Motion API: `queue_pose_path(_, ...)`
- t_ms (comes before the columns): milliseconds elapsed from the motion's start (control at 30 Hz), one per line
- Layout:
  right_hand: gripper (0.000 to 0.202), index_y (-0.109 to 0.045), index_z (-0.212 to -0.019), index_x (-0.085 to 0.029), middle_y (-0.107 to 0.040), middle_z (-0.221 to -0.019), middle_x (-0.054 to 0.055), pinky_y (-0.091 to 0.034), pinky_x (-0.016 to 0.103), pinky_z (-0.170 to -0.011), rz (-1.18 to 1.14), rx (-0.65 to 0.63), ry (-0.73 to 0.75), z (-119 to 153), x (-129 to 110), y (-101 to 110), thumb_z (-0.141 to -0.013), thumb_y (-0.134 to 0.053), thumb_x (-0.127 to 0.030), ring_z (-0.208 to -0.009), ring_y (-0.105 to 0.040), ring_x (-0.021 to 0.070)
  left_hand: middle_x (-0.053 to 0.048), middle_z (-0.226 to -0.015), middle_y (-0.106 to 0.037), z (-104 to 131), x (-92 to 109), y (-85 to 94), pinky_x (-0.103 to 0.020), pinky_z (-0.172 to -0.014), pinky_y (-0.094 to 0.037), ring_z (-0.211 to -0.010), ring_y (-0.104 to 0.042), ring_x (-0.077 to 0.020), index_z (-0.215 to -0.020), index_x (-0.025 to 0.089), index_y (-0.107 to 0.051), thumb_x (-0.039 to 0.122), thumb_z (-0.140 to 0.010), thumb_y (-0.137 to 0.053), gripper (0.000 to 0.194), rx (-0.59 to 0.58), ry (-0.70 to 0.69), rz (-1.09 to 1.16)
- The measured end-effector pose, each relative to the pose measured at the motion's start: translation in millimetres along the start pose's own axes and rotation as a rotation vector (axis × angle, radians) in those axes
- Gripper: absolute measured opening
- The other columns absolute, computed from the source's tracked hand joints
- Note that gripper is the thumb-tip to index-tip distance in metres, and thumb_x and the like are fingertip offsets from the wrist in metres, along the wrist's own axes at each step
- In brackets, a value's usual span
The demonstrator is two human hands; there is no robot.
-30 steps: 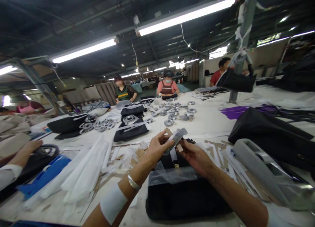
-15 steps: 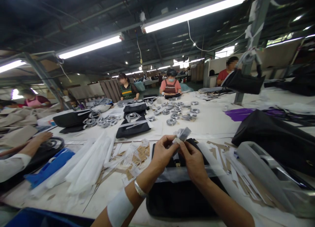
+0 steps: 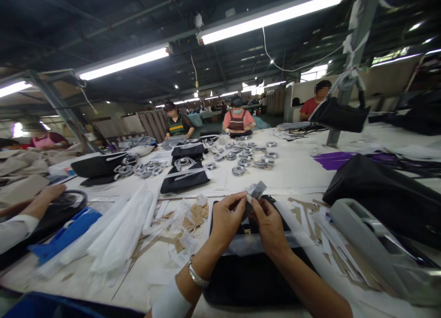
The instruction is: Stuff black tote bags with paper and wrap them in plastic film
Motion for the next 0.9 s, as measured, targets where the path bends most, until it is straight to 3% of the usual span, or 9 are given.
queue_pose_path(167,0.033,-0.068,-0.092,-0.022,-0.07,-0.087,0.002,-0.048,0.031,-0.071,0.017,-0.033,-0.005,-0.2,4.3,0.7,-0.082,-0.068,-0.054,-0.078,-0.062,0.0209,-0.008,-0.1,-0.076,-0.2,-10.1,-3.7,-0.027,-0.074,-0.059,-0.082,-0.073,-0.0195,-0.111,0.017,-0.072,0.025,-0.083,-0.067,0.029,-0.042,0.099,0.066)
queue_pose_path(500,0.033,-0.064,-0.089,-0.021,-0.069,-0.085,0.001,-0.048,0.031,-0.075,0.028,-0.004,-0.005,5.3,1.4,-0.4,-0.082,-0.068,-0.053,-0.081,-0.061,0.0205,-0.005,-0.094,-0.074,3.1,-2.5,2.0,-0.026,-0.074,-0.059,-0.09,-0.07,-0.0189,-0.094,0.021,-0.076,0.023,-0.085,-0.065,0.015,0.049,-0.048,-0.038)
queue_pose_path(733,0.03,-0.065,-0.091,-0.022,-0.071,-0.091,0.001,-0.05,0.033,-0.083,0.021,-0.011,0.011,6.0,-1.1,-2.0,-0.081,-0.071,-0.05,-0.09,-0.064,0.0225,-0.007,-0.108,-0.073,23.6,17.1,-2.5,-0.037,-0.096,-0.055,-0.102,-0.068,-0.0222,-0.11,0.027,-0.073,0.013,-0.089,-0.055,0.031,0.077,-0.283,-0.344)
queue_pose_path(900,0.032,-0.068,-0.094,-0.021,-0.072,-0.096,0.003,-0.05,0.036,-0.088,0.024,-0.016,-0.001,6.6,1.8,-2.1,-0.08,-0.073,-0.05,-0.094,-0.065,0.0245,-0.015,-0.134,-0.061,38.3,11.3,-17.6,-0.042,-0.109,-0.047,-0.127,-0.057,-0.0264,-0.134,0.018,-0.059,0.009,-0.09,-0.046,0.047,-0.002,-0.339,-0.476)
Point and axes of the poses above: each hand's wrist, its own z-axis away from the middle knuckle, its own y-axis out of the back of the hand, x = y × z, the point moved 9 cm from there along -z, towards the middle knuckle
